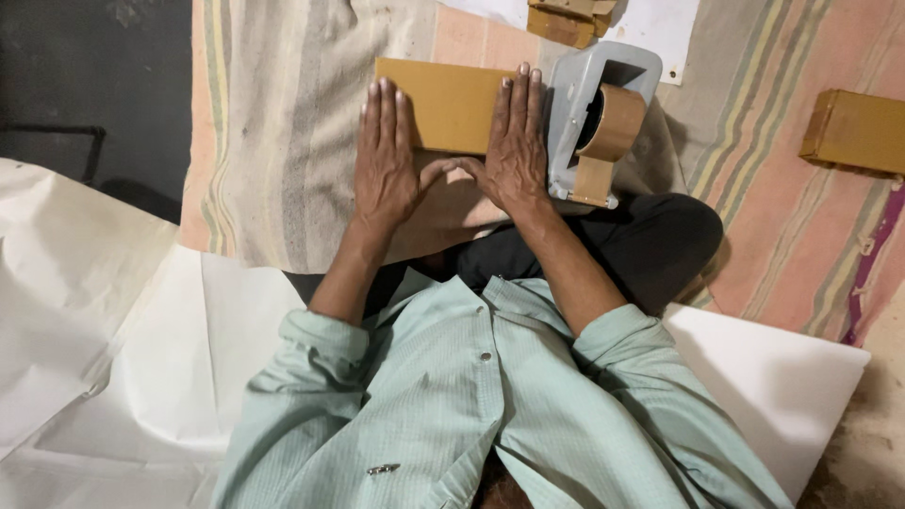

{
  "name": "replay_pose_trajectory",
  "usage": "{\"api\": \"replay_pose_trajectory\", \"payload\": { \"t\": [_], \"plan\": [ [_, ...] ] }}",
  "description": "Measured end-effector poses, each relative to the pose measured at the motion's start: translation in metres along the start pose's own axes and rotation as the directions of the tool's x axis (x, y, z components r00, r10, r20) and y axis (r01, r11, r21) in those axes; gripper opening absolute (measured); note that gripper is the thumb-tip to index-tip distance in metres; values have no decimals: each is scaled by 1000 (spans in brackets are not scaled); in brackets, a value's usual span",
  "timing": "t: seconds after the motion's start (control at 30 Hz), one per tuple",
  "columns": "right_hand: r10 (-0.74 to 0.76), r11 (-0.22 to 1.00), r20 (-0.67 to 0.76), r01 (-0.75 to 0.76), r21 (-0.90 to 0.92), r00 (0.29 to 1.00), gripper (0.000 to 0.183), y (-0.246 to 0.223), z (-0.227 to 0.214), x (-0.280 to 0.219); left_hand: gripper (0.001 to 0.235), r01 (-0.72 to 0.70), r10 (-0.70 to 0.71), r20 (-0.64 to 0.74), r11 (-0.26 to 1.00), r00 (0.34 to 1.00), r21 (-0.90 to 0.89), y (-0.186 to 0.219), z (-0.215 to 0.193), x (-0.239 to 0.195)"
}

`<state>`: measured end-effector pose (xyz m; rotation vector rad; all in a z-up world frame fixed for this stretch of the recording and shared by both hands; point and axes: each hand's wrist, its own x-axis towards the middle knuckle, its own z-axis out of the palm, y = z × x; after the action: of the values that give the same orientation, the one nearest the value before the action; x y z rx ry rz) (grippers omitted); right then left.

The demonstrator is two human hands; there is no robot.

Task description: The person sits cross-legged and repeatedly tapes small cardboard boxes using a handheld tape dispenser. They fold the flaps, apply tape to seal the seams, and place the finished boxes aside on the floor.

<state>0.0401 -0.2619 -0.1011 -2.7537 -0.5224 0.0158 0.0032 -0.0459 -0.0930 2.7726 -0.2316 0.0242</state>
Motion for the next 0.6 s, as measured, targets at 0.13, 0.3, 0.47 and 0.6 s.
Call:
{"api": "replay_pose_trajectory", "payload": {
  "t": [0.13, 0.3, 0.47, 0.6],
  "plan": [
    [28, 993, 37, -24, -114, 999, 131, 1, 3, 0, 113, 8, -7, 70, 1000, 998, -19, -9, -8, 47],
    [19, 996, 29, -16, -85, 999, 132, -3, -3, 4, 108, -12, 9, -36, 996, 999, -87, -11, -6, 41],
    [-2, 1000, 3, 2, 6, 1000, 136, -3, -4, -2, 105, -41, 19, -132, 985, 991, -170, -4, 3, -31],
    [1, 999, 34, -3, 36, 999, 140, -6, -13, 1, 119, 107, -104, 24, 948, 994, -300, -5, -13, -31]
  ]
}}
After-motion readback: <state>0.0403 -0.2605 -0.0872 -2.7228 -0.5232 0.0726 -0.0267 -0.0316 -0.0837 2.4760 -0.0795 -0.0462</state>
